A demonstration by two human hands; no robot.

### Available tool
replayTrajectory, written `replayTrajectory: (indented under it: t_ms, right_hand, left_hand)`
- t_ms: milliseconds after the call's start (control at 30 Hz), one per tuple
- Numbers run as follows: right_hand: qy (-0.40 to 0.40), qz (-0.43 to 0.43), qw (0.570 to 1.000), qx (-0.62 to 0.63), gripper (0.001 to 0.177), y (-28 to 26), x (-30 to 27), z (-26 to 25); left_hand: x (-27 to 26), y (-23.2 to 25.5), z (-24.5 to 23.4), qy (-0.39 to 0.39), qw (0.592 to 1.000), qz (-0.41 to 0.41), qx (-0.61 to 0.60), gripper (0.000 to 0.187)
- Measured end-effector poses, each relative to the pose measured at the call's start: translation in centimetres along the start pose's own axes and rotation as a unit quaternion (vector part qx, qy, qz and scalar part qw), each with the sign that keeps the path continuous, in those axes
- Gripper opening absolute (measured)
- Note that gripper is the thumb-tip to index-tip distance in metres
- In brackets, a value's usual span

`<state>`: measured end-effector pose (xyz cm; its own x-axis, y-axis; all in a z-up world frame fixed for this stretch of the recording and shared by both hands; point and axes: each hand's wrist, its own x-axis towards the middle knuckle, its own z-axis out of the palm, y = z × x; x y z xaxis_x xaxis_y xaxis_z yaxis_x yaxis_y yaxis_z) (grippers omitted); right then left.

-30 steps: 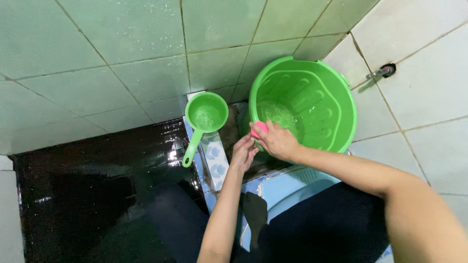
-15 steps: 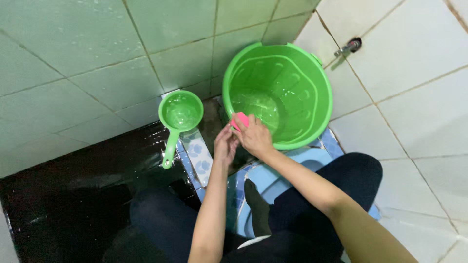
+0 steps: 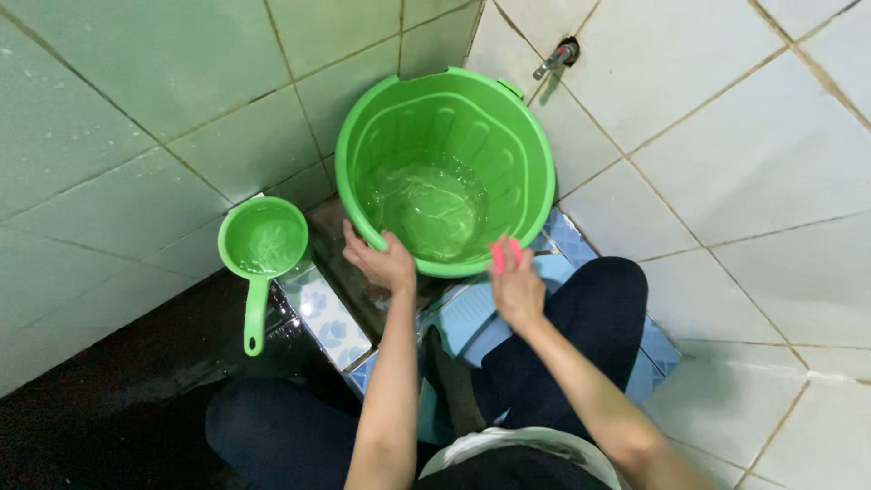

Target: The person cleans the edges and interior of a squat toilet with a small brush and pours water over the toilet and surrounding floor tiles from a bucket using a green scoop.

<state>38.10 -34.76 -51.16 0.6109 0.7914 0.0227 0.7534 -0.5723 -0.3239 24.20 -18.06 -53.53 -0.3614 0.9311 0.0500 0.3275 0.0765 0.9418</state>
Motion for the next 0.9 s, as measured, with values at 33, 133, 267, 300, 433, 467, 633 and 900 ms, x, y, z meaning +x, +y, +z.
replayTrajectory:
  t_ms: [33,133,267,300,433,467,633,900]
  right_hand:
    - [0.000,0.005,1.000,-0.001,0.070,-0.2,-0.4,0.3]
    - [-0.031,-0.001,0.999,-0.028,0.062,0.1,0.1,0.6]
    - [-0.034,0.119,0.992,0.001,0.064,4.3,4.9,-1.7]
    - [0.003,0.121,0.993,-0.005,0.062,4.4,6.2,-1.8]
    - [0.027,0.125,0.992,0.010,0.067,1.8,3.0,0.2]
    - [-0.006,0.130,0.991,0.011,0.069,0.2,0.9,1.2]
    - [-0.044,0.036,0.998,0.002,0.065,-1.8,0.1,1.1]
    - [0.035,0.040,0.991,-0.121,0.060,6.4,14.1,-3.0]
  left_hand:
    - [-0.2,-0.3,0.2,-0.005,1.000,0.000,0.000,0.076]
    - [0.1,-1.3,0.6,-0.009,0.999,0.031,0.026,0.071]
    - [0.2,-2.0,0.8,-0.016,0.999,0.014,0.030,0.076]
    - [0.4,-2.0,1.2,-0.014,0.999,0.031,0.024,0.077]
    - [0.4,-1.7,0.9,-0.009,0.999,0.017,0.033,0.076]
    - [0.6,-1.7,0.6,-0.018,0.999,0.005,0.043,0.077]
    - [0.5,-1.4,0.5,-0.021,0.998,0.032,0.055,0.077]
    - [1.1,-2.4,0.0,-0.047,0.997,0.066,-0.001,0.080]
